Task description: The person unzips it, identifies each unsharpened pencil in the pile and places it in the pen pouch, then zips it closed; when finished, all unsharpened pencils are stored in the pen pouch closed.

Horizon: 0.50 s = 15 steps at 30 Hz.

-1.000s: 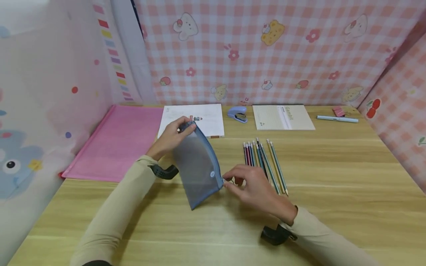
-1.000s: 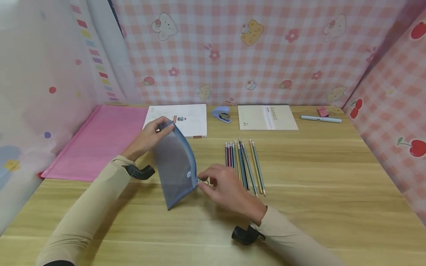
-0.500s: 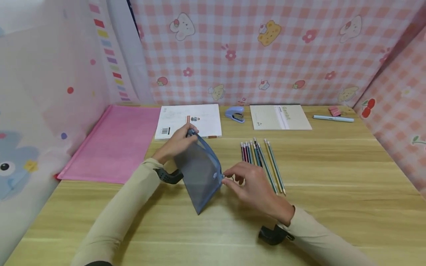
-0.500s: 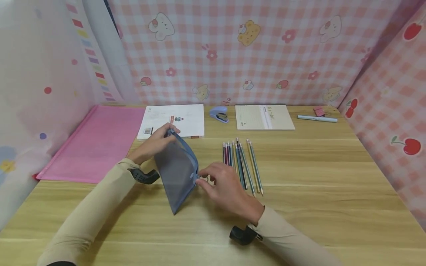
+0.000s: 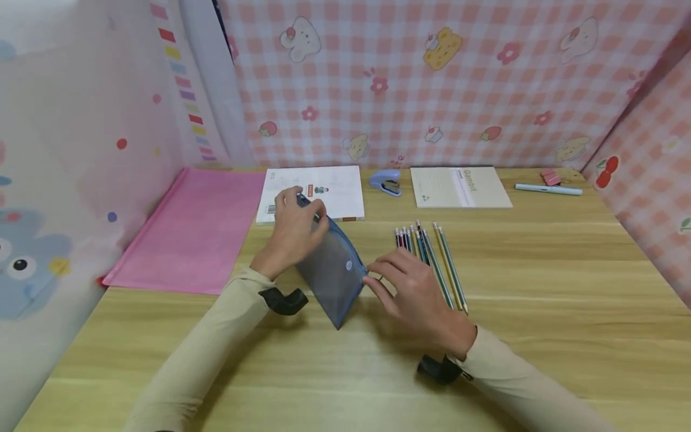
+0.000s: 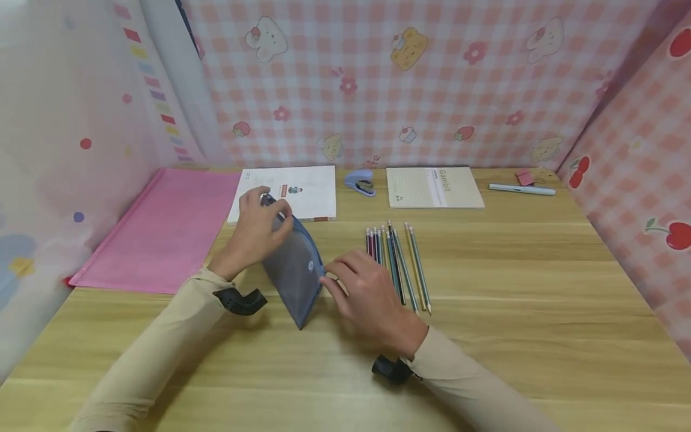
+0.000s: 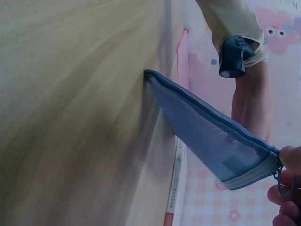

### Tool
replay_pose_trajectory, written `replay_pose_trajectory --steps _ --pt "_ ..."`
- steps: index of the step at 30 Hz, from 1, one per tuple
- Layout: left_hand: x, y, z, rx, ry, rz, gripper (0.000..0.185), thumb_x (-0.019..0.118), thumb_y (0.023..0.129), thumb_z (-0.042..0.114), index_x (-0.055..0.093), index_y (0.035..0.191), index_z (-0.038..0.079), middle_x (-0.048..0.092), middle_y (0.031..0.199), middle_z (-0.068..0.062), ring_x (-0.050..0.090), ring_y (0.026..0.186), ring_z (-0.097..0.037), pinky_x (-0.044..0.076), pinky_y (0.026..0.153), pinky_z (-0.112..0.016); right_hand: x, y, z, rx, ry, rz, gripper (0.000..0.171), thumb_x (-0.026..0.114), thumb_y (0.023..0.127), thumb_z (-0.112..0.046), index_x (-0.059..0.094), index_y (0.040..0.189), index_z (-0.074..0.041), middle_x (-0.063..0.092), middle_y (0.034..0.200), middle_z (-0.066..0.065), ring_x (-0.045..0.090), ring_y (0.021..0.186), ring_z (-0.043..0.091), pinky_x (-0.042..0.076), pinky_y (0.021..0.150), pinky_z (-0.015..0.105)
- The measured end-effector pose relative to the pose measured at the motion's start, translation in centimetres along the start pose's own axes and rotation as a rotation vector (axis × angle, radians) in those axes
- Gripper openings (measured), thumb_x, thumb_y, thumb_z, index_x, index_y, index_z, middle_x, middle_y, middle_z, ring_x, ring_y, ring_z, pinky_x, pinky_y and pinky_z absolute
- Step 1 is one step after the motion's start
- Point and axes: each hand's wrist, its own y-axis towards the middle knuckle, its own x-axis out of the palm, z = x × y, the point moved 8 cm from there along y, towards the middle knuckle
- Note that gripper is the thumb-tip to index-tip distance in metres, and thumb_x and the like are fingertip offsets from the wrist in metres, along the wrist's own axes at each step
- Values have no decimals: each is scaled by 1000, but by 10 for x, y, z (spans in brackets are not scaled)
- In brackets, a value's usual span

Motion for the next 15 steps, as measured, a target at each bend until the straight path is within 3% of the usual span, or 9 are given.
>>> replay_pose_trajectory --steps 3,6,7,8,11,13,15 --pt "-1 -6 11 19 77 -8 23 54 99 22 72 97 8 51 133 -35 21 145 -51 26 112 -71 -1 1 -1 -15 -20 0 16 83 79 -12 75 86 0 70 82 10 64 77 21 56 66 33" --pt "-6 -14 24 46 200 17 19 58 98 20 74 104 10 37 146 -38 15 145 -55 37 101 -71 0 1 -1 -6 -33 -2 18 85 75 -10 75 85 0 70 82 9 64 77 21 56 66 32" --pt "-8 -17 30 69 260 26 19 59 97 18 74 107 11 33 148 -38 18 144 -56 41 97 -70 0 1 0 4 -37 -4 19 86 73 -10 75 85 0 70 82 9 64 77 21 55 66 32" --pt "-9 -19 37 103 329 39 19 60 96 15 74 109 12 38 144 -37 27 140 -54 45 93 -65 -1 1 1 13 -41 -3 20 86 73 -10 75 86 -1 70 82 9 64 77 21 55 66 32" --pt "-7 -22 53 175 499 -9 25 65 93 11 73 116 15 61 121 -27 59 111 -42 56 74 -48 -3 2 3 32 -60 0 20 87 72 -10 75 86 -1 70 83 10 64 77 22 55 65 32" --pt "-3 -22 56 216 479 -81 23 65 93 11 72 114 14 69 96 -17 67 82 -31 55 60 -39 -4 3 4 32 -70 -1 20 87 72 -10 75 86 -1 70 83 10 64 77 22 55 64 32" --pt "1 -22 53 228 349 -164 18 61 95 12 72 109 12 68 76 -8 62 62 -20 50 50 -32 -3 2 3 27 -79 -14 21 87 72 -12 74 85 -2 70 82 9 65 77 21 56 65 32"
